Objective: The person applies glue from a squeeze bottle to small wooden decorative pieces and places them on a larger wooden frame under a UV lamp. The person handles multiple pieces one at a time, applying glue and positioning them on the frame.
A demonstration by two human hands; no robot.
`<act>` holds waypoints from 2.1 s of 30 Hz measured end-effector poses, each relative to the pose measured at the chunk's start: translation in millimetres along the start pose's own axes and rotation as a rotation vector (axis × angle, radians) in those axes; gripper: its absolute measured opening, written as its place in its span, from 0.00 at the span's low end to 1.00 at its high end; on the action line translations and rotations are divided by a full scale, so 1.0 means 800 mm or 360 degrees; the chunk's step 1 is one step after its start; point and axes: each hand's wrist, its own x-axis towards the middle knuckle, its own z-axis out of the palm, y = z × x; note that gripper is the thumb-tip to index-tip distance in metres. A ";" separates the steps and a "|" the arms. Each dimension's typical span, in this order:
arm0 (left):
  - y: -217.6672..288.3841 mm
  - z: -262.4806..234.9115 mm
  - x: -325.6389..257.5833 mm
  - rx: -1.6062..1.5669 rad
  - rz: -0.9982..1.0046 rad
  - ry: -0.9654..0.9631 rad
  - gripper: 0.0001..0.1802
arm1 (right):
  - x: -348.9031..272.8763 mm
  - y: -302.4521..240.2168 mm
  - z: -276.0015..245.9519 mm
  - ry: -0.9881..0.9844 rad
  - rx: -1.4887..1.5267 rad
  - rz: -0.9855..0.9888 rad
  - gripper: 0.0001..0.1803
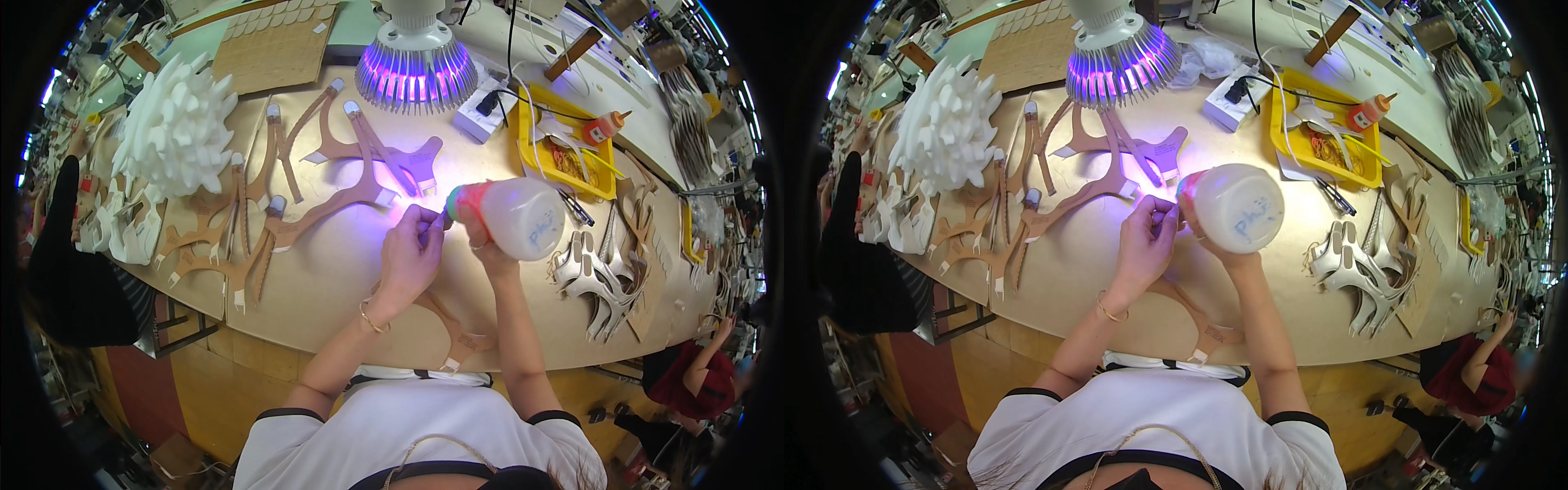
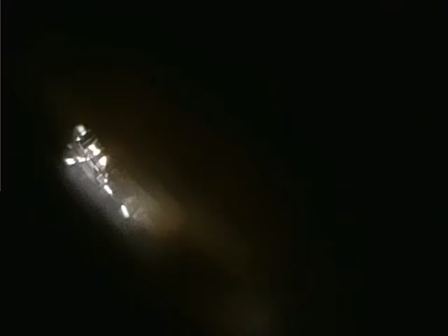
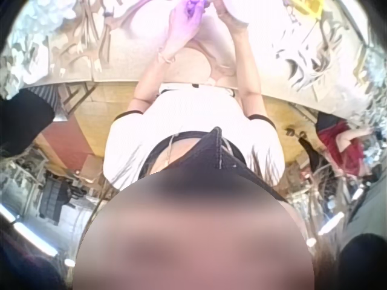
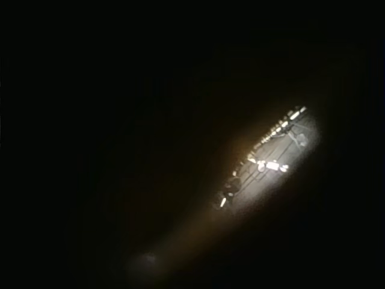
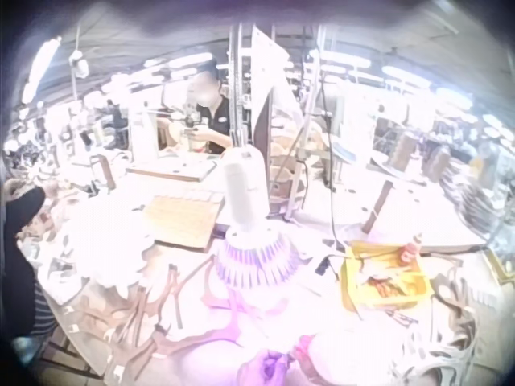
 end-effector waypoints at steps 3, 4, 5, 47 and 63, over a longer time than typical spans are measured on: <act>-0.004 0.001 0.000 -0.0128 -0.0010 0.0007 0.03 | 0.002 -0.006 0.002 0.0115 0.0350 0.0158 0.08; -0.005 0.002 0.000 -0.0144 -0.0025 -0.0002 0.04 | 0.003 -0.007 0.003 0.0147 0.0394 0.0161 0.07; -0.007 0.002 0.000 -0.0159 -0.0022 0.0010 0.05 | 0.003 -0.008 0.003 0.0161 0.0283 0.0092 0.07; -0.014 0.002 0.007 -0.0753 -0.0134 -0.0077 0.07 | -0.011 0.003 0.007 0.0311 0.0266 0.0028 0.11; -0.005 0.005 0.004 -0.0714 -0.0021 0.0003 0.07 | -0.032 0.016 0.012 0.0469 0.0539 0.0324 0.21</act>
